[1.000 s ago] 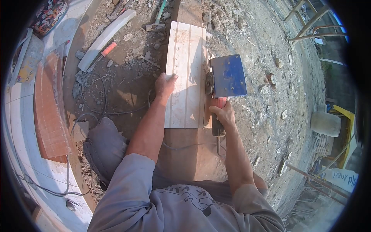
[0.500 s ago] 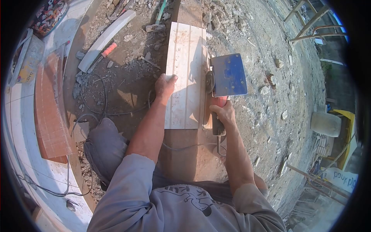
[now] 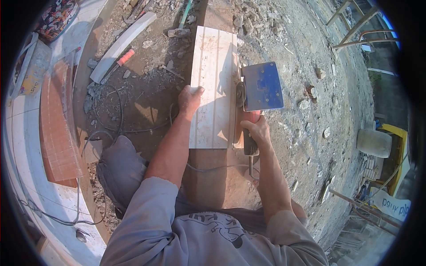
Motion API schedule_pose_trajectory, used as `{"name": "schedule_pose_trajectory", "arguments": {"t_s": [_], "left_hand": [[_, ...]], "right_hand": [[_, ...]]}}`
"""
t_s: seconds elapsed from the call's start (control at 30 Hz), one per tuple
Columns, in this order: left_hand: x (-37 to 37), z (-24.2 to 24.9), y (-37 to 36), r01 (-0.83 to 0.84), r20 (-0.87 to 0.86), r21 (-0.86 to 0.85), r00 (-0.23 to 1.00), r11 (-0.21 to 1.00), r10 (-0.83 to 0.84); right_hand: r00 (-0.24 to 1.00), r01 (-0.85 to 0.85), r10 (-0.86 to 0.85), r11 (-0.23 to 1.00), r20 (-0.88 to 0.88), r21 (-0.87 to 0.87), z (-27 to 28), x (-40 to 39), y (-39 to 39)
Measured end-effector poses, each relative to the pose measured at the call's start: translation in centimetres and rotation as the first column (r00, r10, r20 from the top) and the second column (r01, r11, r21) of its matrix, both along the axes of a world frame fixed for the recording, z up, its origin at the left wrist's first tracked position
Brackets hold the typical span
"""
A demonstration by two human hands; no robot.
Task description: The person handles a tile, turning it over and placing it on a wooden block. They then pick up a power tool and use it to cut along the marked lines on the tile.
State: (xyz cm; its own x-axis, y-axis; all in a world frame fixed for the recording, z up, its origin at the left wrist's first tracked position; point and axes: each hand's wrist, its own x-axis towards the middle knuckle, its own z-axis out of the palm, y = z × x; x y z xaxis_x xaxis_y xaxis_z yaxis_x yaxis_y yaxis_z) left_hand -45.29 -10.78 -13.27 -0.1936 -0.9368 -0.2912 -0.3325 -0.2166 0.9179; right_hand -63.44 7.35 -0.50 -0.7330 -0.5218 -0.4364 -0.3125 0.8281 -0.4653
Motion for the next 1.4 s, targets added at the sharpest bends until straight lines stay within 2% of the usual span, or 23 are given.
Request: {"name": "schedule_pose_trajectory", "arguments": {"t_s": [0.2, 0.4, 0.47, 0.53, 0.6, 0.7, 0.77, 1.03, 1.2, 1.27, 1.4], "left_hand": [[0.0, -0.2, 0.0, -0.003, -0.016, -0.005, 1.000, 1.000, 0.003], [0.1, 0.3, 0.1, -0.004, -0.013, -0.002, 1.000, 1.000, 0.003], [0.1, 0.5, 0.1, 0.000, 0.001, -0.017, 1.000, 1.000, 0.000], [0.0, -0.1, 0.0, 0.001, 0.017, -0.033, 1.000, 0.999, 0.000], [0.0, -0.3, 0.0, -0.017, -0.045, -0.002, 0.999, 1.000, 0.017], [0.1, 0.0, 0.1, -0.007, -0.015, -0.011, 1.000, 1.000, 0.007], [-0.1, -0.6, 0.1, -0.012, -0.013, -0.019, 1.000, 1.000, 0.012], [0.0, -0.6, 0.1, 0.001, 0.033, -0.051, 0.999, 0.999, 0.001], [0.2, -0.4, 0.2, 0.003, -0.031, -0.029, 1.000, 1.000, -0.004], [0.1, -0.6, 0.1, 0.000, -0.025, -0.032, 1.000, 0.999, -0.001], [0.1, -0.1, 0.1, -0.001, 0.027, -0.037, 1.000, 0.999, 0.002]], "right_hand": [[1.000, 0.006, -0.006, 1.000, -0.014, 0.011, -0.3, -0.3, -0.1], [0.998, 0.024, -0.026, 0.999, 0.062, 0.032, -0.6, -0.7, -0.3], [1.000, 0.005, -0.005, 1.000, -0.030, 0.028, -0.8, -0.7, -0.2], [1.000, 0.005, -0.005, 1.000, -0.027, 0.022, -0.5, -0.3, -0.3], [1.000, 0.006, -0.005, 1.000, -0.021, 0.019, -0.5, -0.2, -0.4], [0.999, 0.000, 0.002, 1.000, -0.053, 0.030, -0.7, -0.4, -0.2], [0.999, 0.023, -0.024, 0.999, 0.035, 0.025, -0.5, -0.5, -0.4], [0.998, 0.041, -0.041, 0.999, 0.047, 0.004, 1.1, -0.2, -1.9], [0.999, 0.036, -0.036, 0.999, -0.005, -0.022, 1.3, -0.4, -2.5], [0.998, 0.031, -0.029, 0.999, 0.051, -0.027, 2.0, -0.2, -2.8], [0.998, 0.038, -0.036, 0.999, 0.053, -0.020, 1.5, -0.5, -2.7]]}}
